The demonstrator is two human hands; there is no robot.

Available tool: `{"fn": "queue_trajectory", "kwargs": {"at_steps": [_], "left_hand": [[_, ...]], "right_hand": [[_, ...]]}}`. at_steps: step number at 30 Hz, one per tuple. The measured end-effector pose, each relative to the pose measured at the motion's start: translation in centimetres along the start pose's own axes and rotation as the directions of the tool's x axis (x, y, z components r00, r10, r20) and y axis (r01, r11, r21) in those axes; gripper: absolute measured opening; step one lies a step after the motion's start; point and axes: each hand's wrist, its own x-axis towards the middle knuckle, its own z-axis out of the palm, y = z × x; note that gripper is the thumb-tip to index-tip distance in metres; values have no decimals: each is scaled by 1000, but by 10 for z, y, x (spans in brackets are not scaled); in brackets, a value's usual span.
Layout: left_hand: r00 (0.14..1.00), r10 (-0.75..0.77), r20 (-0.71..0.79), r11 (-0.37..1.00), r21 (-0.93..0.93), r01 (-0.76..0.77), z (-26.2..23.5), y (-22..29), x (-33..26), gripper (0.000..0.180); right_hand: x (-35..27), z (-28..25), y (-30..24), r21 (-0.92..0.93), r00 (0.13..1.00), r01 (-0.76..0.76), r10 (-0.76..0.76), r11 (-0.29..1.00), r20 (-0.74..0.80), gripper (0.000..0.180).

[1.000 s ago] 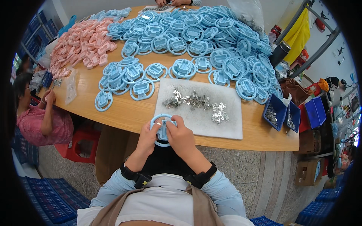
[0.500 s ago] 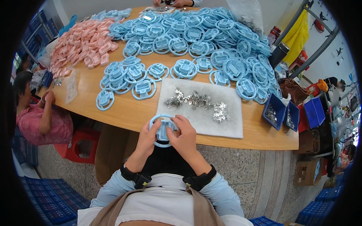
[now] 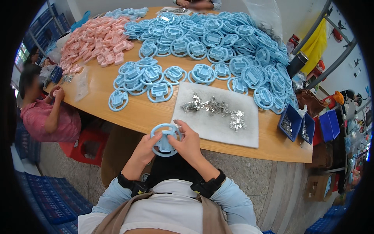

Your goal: Assembling small metal components onto blue plastic ring structures at a workbench.

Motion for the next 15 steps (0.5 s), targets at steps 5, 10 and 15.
{"fn": "queue_trajectory", "kwargs": {"at_steps": [5, 10, 15], "left_hand": [[978, 165, -125, 983, 99, -153, -26, 12, -28, 25], [925, 283, -255, 945, 238, -224, -81, 22, -52, 24], [629, 738, -244, 523, 795, -306, -164, 55, -30, 39]], "right_hand": [[-4, 33, -11, -70, 984, 58, -45, 996, 173, 54], [-1, 50, -13, -69, 927, 191, -157, 979, 340, 59], [6, 18, -1, -204, 946, 213, -149, 955, 288, 37]]}}
